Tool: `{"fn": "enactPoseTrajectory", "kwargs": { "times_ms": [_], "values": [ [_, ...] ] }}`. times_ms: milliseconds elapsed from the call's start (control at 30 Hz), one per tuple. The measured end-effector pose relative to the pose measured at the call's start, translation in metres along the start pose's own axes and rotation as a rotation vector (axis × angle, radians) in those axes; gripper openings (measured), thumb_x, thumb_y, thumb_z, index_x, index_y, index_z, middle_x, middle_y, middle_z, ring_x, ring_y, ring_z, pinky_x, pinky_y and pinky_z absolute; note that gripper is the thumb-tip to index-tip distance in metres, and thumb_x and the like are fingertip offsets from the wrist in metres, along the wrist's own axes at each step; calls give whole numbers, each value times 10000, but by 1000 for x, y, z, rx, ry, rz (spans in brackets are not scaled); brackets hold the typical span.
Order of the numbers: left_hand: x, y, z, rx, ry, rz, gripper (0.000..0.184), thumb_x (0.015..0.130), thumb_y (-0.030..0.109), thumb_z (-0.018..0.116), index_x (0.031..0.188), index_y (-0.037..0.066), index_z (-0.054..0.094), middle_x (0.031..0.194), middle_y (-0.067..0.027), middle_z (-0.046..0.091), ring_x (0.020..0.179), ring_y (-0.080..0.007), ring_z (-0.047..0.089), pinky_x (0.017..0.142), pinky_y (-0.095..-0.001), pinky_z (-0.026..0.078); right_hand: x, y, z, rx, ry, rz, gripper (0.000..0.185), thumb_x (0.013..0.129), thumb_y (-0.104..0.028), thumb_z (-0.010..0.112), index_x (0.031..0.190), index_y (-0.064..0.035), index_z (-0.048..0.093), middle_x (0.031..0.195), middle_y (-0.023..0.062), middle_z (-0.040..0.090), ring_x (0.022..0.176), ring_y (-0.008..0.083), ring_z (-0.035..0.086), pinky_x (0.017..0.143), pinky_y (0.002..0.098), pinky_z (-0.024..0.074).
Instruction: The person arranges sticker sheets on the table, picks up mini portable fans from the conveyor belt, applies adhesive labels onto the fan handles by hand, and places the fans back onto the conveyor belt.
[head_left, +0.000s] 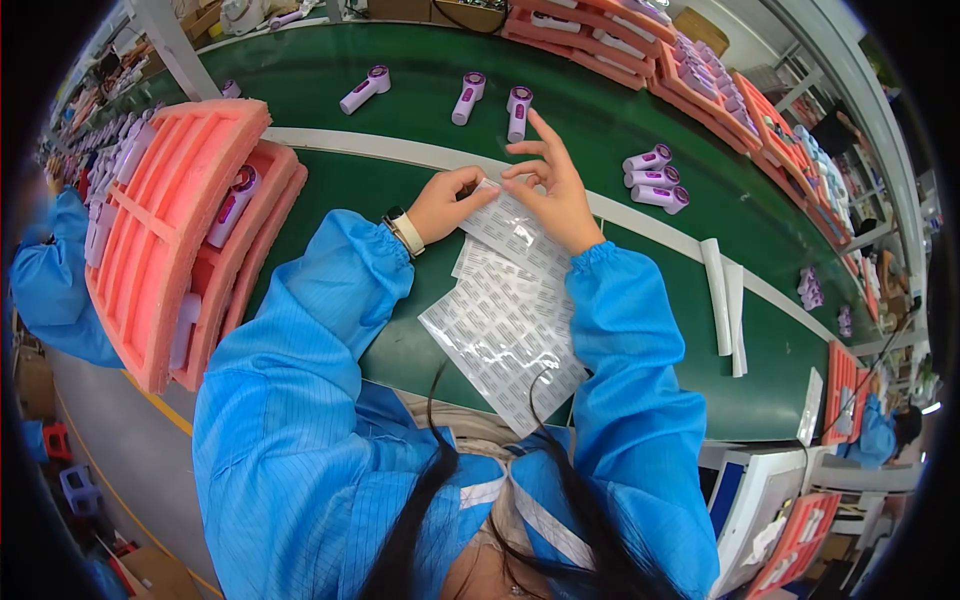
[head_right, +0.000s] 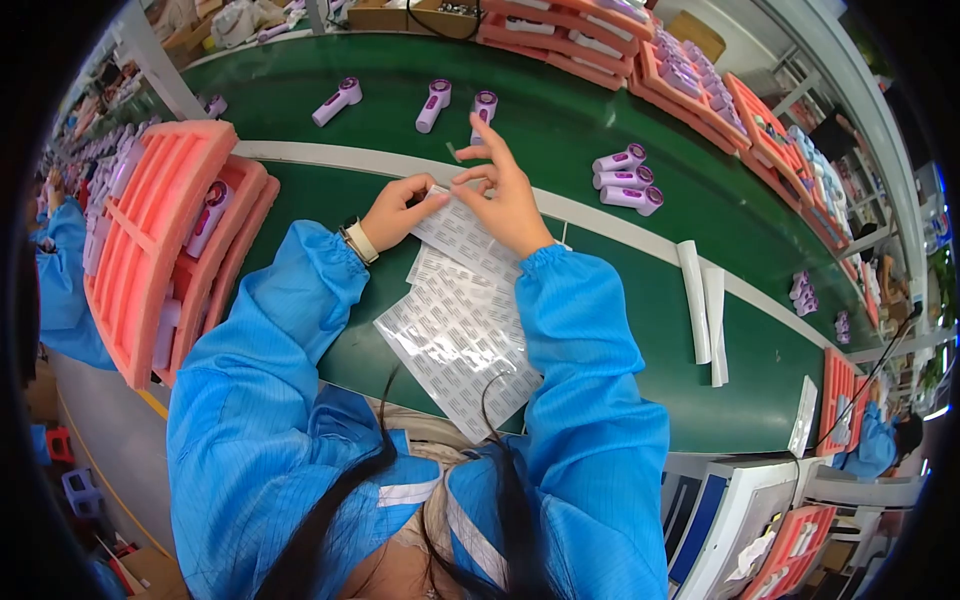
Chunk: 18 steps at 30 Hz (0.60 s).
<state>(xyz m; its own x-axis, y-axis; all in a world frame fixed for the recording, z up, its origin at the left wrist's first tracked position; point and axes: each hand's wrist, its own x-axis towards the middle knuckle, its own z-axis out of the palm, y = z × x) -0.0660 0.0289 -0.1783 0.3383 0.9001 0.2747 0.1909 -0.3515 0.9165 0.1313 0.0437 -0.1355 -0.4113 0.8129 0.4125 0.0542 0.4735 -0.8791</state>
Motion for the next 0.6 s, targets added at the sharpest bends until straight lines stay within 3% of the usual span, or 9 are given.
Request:
{"fn": "enactPoseTrajectory", "kwargs": {
  "times_ms": [167, 267, 300, 400, 433, 467, 533, 600],
  "values": [
    [1, 2, 2, 37, -16, -24, 251, 909, 246, 645, 807, 21, 597, 668, 5, 543, 628, -71, 476, 578, -246, 395, 4, 1, -2, 85, -17, 42, 868, 799, 80, 644, 1514, -166, 218, 1178, 140, 560, 833, 96, 620, 653, 191, 460],
    [5, -6, -5, 518, -87, 85, 339, 876, 364, 649, 774, 42, 620, 618, -51, 540, 646, -200, 559, 657, -352, 420, 13, -2, -19, 180, 142, 42, 898, 793, 104, 636, 1522, -164, 184, 1178, 153, 557, 829, 118, 623, 670, 216, 494],
    [4, 4, -7, 604, -101, 33, 339, 832, 417, 678, 860, 80, 661, 786, -60, 590, 844, -260, 584, 794, -392, 412, 15, 3, -31, 236, 191, 26, 929, 789, 128, 626, 1528, -164, 145, 1183, 170, 556, 842, 138, 633, 696, 240, 515],
    [18, 5, -11, 747, 250, 299, 297, 827, 339, 696, 974, 84, 661, 986, -114, 577, 940, -287, 575, 778, -324, 452, 7, 22, -66, 131, 431, 107, 904, 814, 50, 642, 1528, -142, 123, 1225, 189, 549, 865, 167, 653, 648, 244, 495],
    [28, 7, -15, 778, 234, 109, 334, 828, 383, 688, 1036, 122, 665, 1193, -123, 504, 1125, -311, 493, 920, -369, 408, 1, 34, -74, 128, 491, 110, 884, 821, 33, 633, 1527, -135, 127, 1225, 191, 554, 877, 178, 655, 644, 239, 482],
    [41, 10, -15, 827, 276, -4, 421, 835, 502, 639, 1065, 152, 676, 1226, -111, 501, 1165, -313, 469, 968, -450, 371, -5, 48, -80, 125, 549, 113, 865, 827, 16, 623, 1525, -129, 132, 1226, 194, 559, 889, 189, 656, 640, 233, 469],
    [79, -4, -17, 869, 260, -221, 596, 797, 679, 564, 1111, 186, 679, 1257, -131, 487, 1206, -332, 448, 1004, -526, 328, -10, 61, -89, 144, 605, 133, 836, 835, -10, 603, 1522, -116, 139, 1225, 194, 565, 902, 198, 658, 636, 226, 455],
    [118, 4, -11, 883, 137, -439, 788, 725, 777, 539, 1195, 154, 644, 1317, -171, 447, 1253, -339, 409, 1025, -525, 304, -12, 65, -90, 194, 595, 171, 815, 839, -26, 585, 1520, -104, 143, 1224, 189, 565, 903, 196, 658, 639, 223, 452]
  ]
}}
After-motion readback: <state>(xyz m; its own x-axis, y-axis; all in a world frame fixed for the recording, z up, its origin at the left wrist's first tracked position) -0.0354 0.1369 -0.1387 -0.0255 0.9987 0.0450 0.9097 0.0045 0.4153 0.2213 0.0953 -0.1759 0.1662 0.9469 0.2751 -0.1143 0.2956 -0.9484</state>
